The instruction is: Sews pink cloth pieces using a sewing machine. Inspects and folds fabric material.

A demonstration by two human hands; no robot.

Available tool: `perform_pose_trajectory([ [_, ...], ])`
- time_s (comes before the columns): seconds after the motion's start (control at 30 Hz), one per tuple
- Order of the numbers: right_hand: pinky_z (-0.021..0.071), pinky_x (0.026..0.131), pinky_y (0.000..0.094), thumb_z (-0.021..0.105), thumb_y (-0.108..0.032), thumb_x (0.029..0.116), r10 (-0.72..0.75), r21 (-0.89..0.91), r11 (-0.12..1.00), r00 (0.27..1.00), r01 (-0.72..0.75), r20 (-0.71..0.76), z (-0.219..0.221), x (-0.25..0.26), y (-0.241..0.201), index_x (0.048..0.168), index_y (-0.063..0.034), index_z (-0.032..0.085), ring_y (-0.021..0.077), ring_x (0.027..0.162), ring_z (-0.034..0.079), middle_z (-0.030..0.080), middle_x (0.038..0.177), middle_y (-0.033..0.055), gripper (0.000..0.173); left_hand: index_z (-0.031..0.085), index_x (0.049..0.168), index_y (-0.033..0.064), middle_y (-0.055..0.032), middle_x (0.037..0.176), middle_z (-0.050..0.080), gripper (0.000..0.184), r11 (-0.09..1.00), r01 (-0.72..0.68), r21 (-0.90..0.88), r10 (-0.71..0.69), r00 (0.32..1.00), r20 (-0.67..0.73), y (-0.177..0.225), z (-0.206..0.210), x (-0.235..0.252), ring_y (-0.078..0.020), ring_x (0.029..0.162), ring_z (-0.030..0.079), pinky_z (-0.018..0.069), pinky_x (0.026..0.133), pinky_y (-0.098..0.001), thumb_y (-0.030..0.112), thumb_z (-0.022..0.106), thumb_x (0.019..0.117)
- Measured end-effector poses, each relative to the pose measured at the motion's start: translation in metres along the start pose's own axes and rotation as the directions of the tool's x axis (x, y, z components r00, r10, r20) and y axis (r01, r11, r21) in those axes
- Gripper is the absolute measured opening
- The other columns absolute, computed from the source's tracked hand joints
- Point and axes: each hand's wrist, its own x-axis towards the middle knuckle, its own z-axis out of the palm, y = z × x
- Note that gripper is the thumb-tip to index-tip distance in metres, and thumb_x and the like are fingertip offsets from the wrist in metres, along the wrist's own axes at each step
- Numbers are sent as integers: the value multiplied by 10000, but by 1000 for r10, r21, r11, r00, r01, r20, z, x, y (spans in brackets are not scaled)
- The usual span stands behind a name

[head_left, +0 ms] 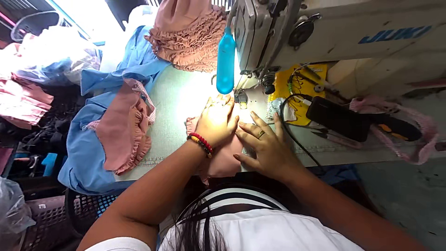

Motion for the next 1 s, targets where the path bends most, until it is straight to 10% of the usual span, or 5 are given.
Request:
perform_pose_trajectory([
  [0.47, 21, 1184, 775, 425, -706, 961, 8, -10, 1000, 1000, -8, -27, 3, 3, 0, 1336, -240, 696, 304, 1554, 280, 569, 1510, 2, 657, 543, 1495, 100, -70, 1565, 505, 612, 999, -4, -53, 4, 1000, -3, -10, -7, 6, -220, 1497, 401, 174, 1276, -485, 448, 551, 992],
  [0.57, 172, 1214, 703, 485, -626, 984, 19, 57, 998, 983, -9, -181, -4, -2, 10, 1271, -175, 721, 313, 1473, 427, 637, 1412, 62, 585, 540, 1493, 78, -84, 1567, 501, 595, 999, -25, -35, 24, 999, -30, -8, -7, 3, -244, 1496, 402, 175, 1273, -515, 417, 547, 1003],
  [0.7, 454, 1040, 612, 555, -344, 1026, 240, -58, 952, 853, -300, -464, -57, -19, 62, 1245, 8, 664, 451, 1231, 592, 650, 1258, 275, 428, 541, 1492, 79, -83, 1568, 498, 593, 999, -32, -30, 31, 999, -36, -9, -5, 3, -239, 1503, 391, 175, 1276, -517, 425, 529, 1010],
  [0.83, 318, 1145, 658, 494, -493, 1028, 582, -24, 709, 604, -705, -545, -109, -38, 130, 1480, 27, 446, 557, 1402, 375, 395, 1494, 388, 690, 529, 1509, 121, -53, 1589, 476, 611, 999, -3, -32, 4, 1000, 15, -9, -6, 7, -203, 1509, 380, 167, 1280, -482, 463, 522, 1003],
  [1.0, 309, 1130, 703, 410, -506, 1058, 617, -131, 663, 637, -737, -463, -121, -48, 158, 1408, 59, 513, 565, 1395, 401, 448, 1461, 387, 673, 542, 1499, 119, -58, 1585, 482, 607, 1000, -11, -26, 12, 1000, 3, -10, -5, 6, -213, 1507, 384, 176, 1274, -492, 472, 523, 1006],
])
